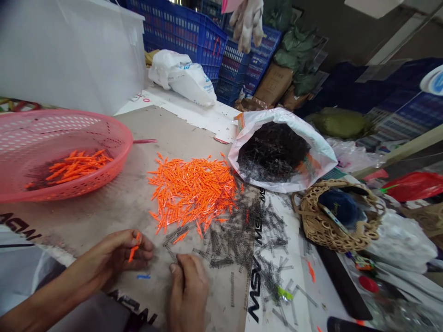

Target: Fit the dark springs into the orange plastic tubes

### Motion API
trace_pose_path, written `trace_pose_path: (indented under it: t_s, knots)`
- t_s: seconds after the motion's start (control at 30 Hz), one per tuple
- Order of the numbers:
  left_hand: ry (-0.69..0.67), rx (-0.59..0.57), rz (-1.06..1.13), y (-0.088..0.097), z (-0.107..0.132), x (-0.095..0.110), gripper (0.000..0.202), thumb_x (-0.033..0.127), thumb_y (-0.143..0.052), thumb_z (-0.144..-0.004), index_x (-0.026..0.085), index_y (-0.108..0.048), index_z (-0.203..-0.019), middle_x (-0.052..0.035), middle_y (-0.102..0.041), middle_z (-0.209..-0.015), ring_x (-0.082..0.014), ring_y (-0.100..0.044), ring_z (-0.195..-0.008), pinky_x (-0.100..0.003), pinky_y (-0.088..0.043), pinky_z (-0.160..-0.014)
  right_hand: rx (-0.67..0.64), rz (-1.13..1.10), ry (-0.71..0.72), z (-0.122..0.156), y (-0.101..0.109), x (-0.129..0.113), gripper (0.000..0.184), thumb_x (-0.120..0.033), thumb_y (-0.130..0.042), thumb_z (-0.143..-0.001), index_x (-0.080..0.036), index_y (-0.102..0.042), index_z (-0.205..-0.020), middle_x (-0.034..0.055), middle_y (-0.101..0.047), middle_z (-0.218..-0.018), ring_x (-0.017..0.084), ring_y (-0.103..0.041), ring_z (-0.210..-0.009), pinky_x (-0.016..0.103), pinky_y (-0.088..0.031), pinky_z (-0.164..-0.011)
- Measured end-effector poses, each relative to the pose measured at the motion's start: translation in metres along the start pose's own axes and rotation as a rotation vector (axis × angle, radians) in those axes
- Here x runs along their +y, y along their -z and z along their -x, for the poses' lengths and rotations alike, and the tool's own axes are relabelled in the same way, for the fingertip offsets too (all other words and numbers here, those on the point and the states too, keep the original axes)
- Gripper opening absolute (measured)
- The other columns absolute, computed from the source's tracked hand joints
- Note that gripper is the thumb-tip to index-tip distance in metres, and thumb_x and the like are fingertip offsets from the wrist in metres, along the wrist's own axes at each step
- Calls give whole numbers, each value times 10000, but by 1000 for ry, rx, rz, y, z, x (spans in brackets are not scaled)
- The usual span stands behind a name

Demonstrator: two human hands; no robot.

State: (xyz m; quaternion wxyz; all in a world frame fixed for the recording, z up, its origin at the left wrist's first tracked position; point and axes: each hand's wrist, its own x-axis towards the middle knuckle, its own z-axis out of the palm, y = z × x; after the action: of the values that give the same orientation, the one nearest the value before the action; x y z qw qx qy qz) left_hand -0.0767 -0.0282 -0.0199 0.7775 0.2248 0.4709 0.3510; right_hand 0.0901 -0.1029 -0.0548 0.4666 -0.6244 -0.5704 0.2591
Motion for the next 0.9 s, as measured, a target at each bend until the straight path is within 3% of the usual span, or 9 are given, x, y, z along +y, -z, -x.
trace_pose_path:
  t_s: [0.1, 0.27, 0.37, 0.47, 0.57, 0.7, 0.8, 0.9]
  knots:
    - [-24, 64, 61, 9, -4, 10, 77, 199, -693, -597, 170, -622, -594, -34, -698, -680, -208, -659, -647, -318, -548, -634, -7, 232, 78, -9, -7, 6, 145, -136, -541, -852, -222, -657, -859, 38, -650, -835, 214, -588, -808, 320, -450, -720]
    - [-63, 15, 61, 14, -13, 11, 120, 257, -704, -668, 194, -605, -696, 29, -614, -628, -134, -550, -527, -228, -437, -495, -15, 467, 132, -15, -24, 14, 185, -59, -501, -829, -203, -616, -809, 64, -623, -811, 245, -554, -773, 351, -414, -679]
    - [-228, 36, -329, 10, -21, 12, 173, 345, -665, -753, 194, -611, -688, 60, -486, -517, -112, -430, -460, -201, -278, -436, 11, 494, 100, -8, -23, 18, 195, -73, -455, -852, -213, -566, -771, 64, -600, -792, 246, -548, -770, 359, -396, -688]
    - [-480, 135, -903, 4, -32, 13, 161, 334, -628, -773, 195, -643, -691, 13, -581, -598, -163, -521, -581, -243, -342, -556, 59, 445, 86, 1, -18, 21, 159, -115, -452, -861, -225, -530, -776, 43, -577, -758, 233, -544, -735, 348, -380, -672]
    - [-572, 224, -1181, 2, -43, 12, 113, 286, -615, -749, 202, -629, -675, -40, -643, -697, -226, -566, -702, -292, -350, -663, 53, 331, 65, 8, -15, 22, 147, -112, -457, -852, -231, -543, -845, 22, -590, -775, 211, -565, -734, 322, -389, -673]
    - [-559, 248, -1200, 2, -46, 11, 127, 230, -550, -735, 213, -547, -609, -36, -583, -657, -224, -510, -668, -312, -314, -656, 54, 199, 72, 10, -15, 18, 241, -133, -440, -880, -228, -590, -1042, 33, -620, -881, 198, -598, -818, 304, -418, -727]
    - [-522, 247, -1169, 2, -41, 13, 138, 224, -530, -697, 221, -486, -566, -6, -511, -598, -195, -446, -610, -307, -296, -626, 41, 88, 43, 9, -13, 9, 213, -174, -428, -911, -229, -621, -982, 22, -617, -840, 178, -602, -786, 283, -423, -713]
    - [-436, 199, -1092, 1, -36, 11, 34, 228, -519, -636, 208, -528, -610, 18, -505, -579, -166, -437, -571, -275, -297, -565, 27, -22, -26, 9, -12, -1, 172, -218, -467, -900, -228, -639, -886, 1, -621, -769, 161, -599, -727, 259, -423, -671]
